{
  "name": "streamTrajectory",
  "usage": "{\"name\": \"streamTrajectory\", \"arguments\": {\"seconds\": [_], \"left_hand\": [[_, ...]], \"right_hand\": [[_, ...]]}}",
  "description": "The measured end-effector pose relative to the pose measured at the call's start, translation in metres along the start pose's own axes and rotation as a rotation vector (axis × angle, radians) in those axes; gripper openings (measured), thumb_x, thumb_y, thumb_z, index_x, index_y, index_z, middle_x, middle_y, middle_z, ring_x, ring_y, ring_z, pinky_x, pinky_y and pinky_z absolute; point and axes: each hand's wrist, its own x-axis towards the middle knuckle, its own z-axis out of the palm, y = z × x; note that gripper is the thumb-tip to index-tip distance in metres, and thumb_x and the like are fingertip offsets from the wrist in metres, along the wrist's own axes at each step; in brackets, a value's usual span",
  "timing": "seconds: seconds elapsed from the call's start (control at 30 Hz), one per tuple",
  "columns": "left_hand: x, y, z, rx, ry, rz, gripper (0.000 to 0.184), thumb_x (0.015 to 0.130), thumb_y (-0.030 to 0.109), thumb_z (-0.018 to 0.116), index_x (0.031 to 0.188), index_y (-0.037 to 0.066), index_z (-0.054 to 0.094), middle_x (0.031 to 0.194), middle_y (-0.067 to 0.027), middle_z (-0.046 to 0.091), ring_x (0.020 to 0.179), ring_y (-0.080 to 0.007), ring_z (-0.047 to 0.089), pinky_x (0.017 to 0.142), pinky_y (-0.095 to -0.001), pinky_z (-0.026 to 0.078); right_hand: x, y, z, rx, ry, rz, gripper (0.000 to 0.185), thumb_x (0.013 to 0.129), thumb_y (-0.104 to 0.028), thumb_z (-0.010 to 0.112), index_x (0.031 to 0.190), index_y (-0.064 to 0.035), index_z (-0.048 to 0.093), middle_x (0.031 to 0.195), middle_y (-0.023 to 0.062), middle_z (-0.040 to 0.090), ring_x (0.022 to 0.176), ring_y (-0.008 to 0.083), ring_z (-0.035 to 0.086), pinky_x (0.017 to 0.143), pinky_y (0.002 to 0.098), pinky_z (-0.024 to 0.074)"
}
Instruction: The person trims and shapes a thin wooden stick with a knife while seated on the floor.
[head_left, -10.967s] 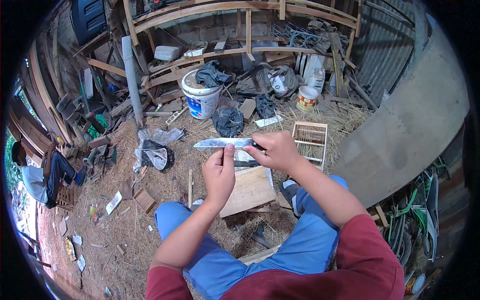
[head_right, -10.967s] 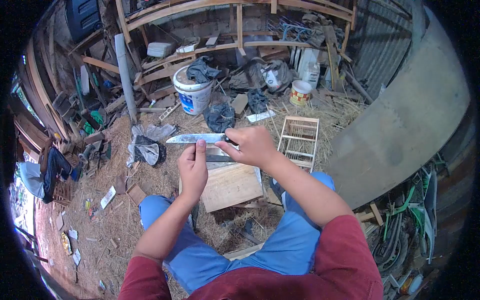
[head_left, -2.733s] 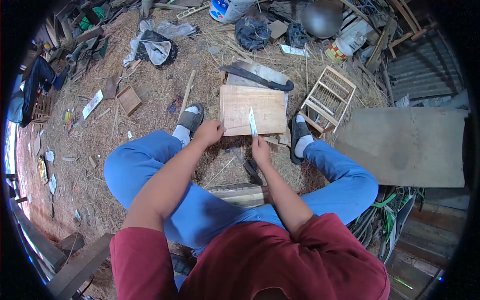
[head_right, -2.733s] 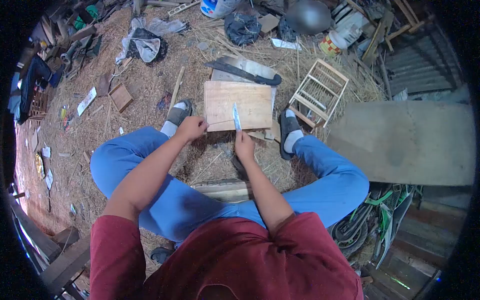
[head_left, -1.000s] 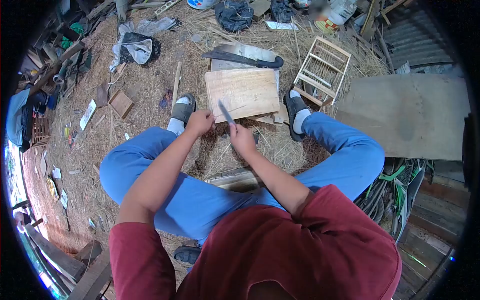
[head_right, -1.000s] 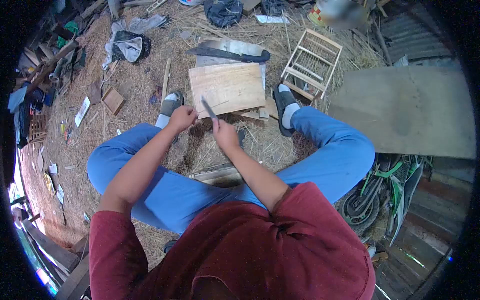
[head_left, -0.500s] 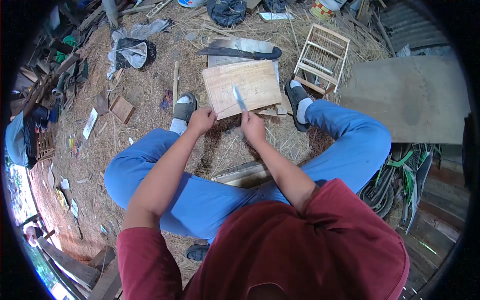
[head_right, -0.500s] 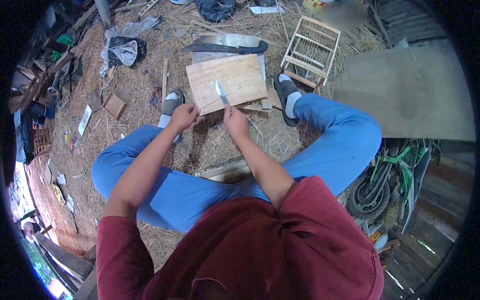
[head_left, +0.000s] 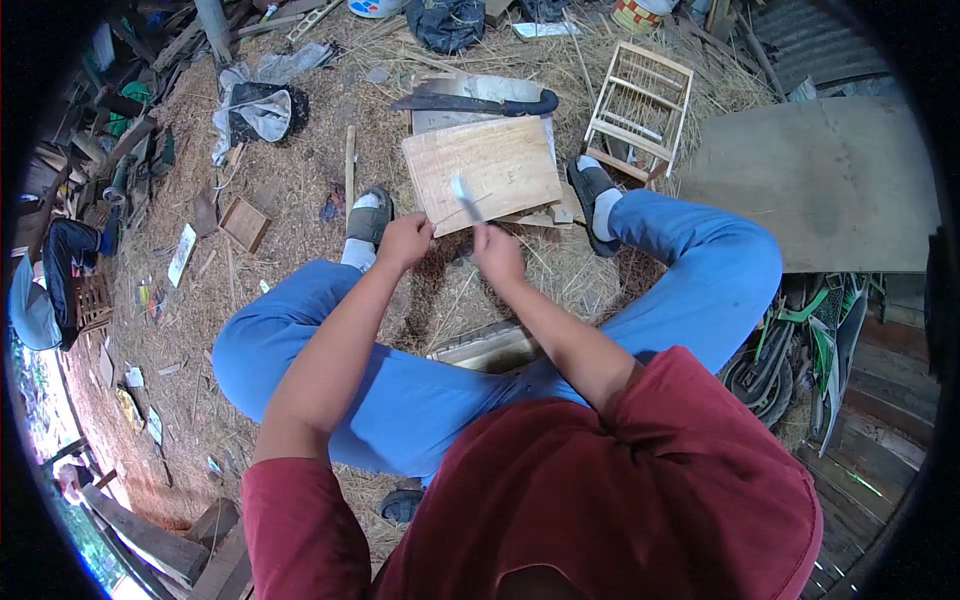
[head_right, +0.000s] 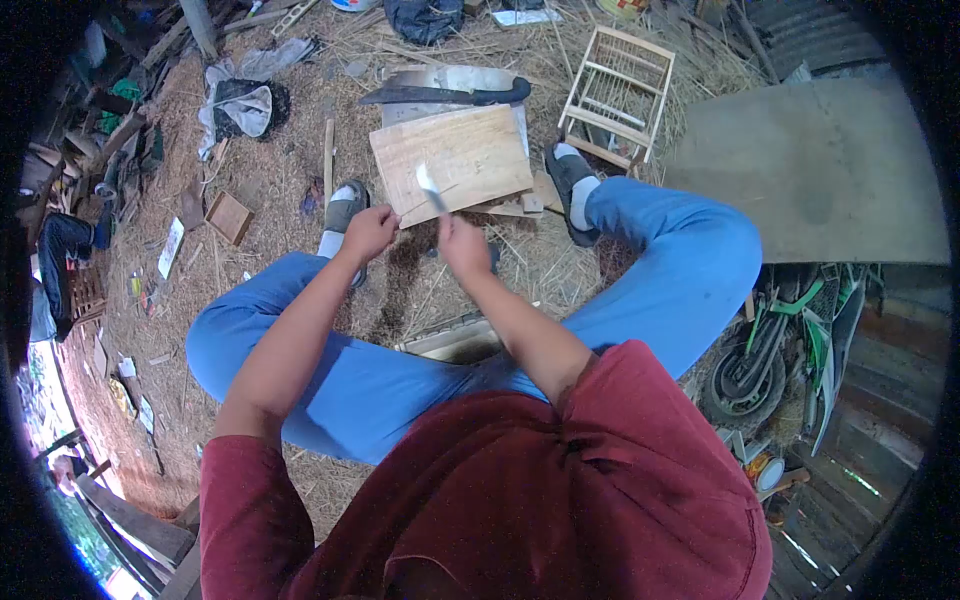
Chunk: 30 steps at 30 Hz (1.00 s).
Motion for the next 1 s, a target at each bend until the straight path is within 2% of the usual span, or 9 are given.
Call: {"name": "streamTrajectory", "arguments": {"seconds": [0.1,0.2,0.33,0.4,0.47,0.6,0.7,0.8,1.0], "left_hand": [[0.0,0.0,-0.001,-0.023,-0.008,-0.025,0.028,0.093,0.03,0.063,0.091,0.003,0.067,0.091,-0.0237,0.069,0.089,-0.0445,0.066,0.08,-0.0518,0.051],[-0.002,0.001,-0.001,0.015,-0.01,0.003,0.028,0.094,0.031,0.062,0.093,0.003,0.067,0.092,-0.0245,0.069,0.09,-0.0453,0.066,0.081,-0.0522,0.051],[-0.006,0.011,-0.003,0.088,0.081,0.065,0.028,0.094,0.03,0.061,0.094,0.003,0.067,0.092,-0.025,0.069,0.09,-0.0455,0.066,0.081,-0.0523,0.051],[-0.007,0.014,-0.008,0.02,0.004,-0.035,0.027,0.094,0.029,0.061,0.096,0.003,0.068,0.094,-0.0251,0.069,0.091,-0.0455,0.066,0.082,-0.0519,0.052],[-0.008,0.013,-0.006,0.052,0.037,0.016,0.028,0.094,0.029,0.061,0.096,0.003,0.068,0.094,-0.0251,0.069,0.091,-0.0454,0.066,0.082,-0.0517,0.052],[-0.01,0.007,0.003,0.057,0.139,0.094,0.03,0.095,0.031,0.059,0.093,0.003,0.067,0.09,-0.024,0.068,0.088,-0.045,0.066,0.077,-0.051,0.051],[-0.009,0.011,-0.001,0.066,0.101,0.042,0.03,0.094,0.032,0.059,0.092,0.002,0.067,0.09,-0.0239,0.068,0.088,-0.045,0.066,0.077,-0.051,0.051],[-0.011,0.012,0.0,0.065,0.108,0.051,0.03,0.094,0.031,0.06,0.092,0.003,0.067,0.09,-0.0239,0.068,0.089,-0.0445,0.066,0.079,-0.0504,0.051],[-0.01,0.01,-0.002,0.077,0.132,0.053,0.029,0.094,0.031,0.06,0.09,0.003,0.067,0.088,-0.0229,0.069,0.086,-0.0431,0.067,0.077,-0.0496,0.051]], "right_hand": [[0.001,-0.001,0.001,-0.029,-0.067,-0.004,0.053,0.103,-0.044,0.046,0.084,0.0003,0.068,0.08,0.0289,0.067,0.08,0.0503,0.066,0.074,0.0579,0.0516],[0.022,0.019,-0.004,0.108,0.14,0.043,0.05,0.102,-0.044,0.047,0.085,-0.0019,0.068,0.082,0.0285,0.068,0.081,0.0506,0.066,0.076,0.0574,0.0532],[-0.007,0.005,0.007,-0.05,-0.046,-0.024,0.051,0.102,-0.045,0.048,0.085,-0.0013,0.068,0.083,0.0277,0.069,0.081,0.0494,0.067,0.074,0.0569,0.0537],[0.0,0.005,-0.005,-0.049,-0.05,-0.033,0.052,0.102,-0.045,0.048,0.084,-0.0008,0.068,0.083,0.0279,0.068,0.08,0.0493,0.067,0.073,0.0571,0.0537],[0.01,0.01,-0.012,0.001,0.058,-0.018,0.053,0.103,-0.045,0.047,0.083,-0.0003,0.068,0.08,0.0278,0.068,0.079,0.0486,0.067,0.072,0.0573,0.0534],[0.0,0.014,0.002,-0.044,-0.002,-0.045,0.053,0.103,-0.045,0.046,0.084,-0.0002,0.069,0.08,0.0285,0.068,0.079,0.048,0.067,0.072,0.0577,0.0528],[0.002,0.014,0.005,-0.076,-0.062,-0.059,0.053,0.102,-0.045,0.047,0.085,0.0001,0.069,0.081,0.0283,0.068,0.079,0.0484,0.067,0.074,0.0584,0.0522],[0.022,0.026,-0.002,0.113,0.038,-0.006,0.052,0.102,-0.044,0.049,0.083,-0.0009,0.069,0.08,0.0283,0.067,0.079,0.0498,0.066,0.074,0.059,0.0523],[0.002,0.01,-0.002,0.025,-0.032,-0.056,0.053,0.103,-0.044,0.047,0.081,-0.0011,0.069,0.081,0.0284,0.067,0.079,0.0492,0.066,0.072,0.0583,0.0527]]}}
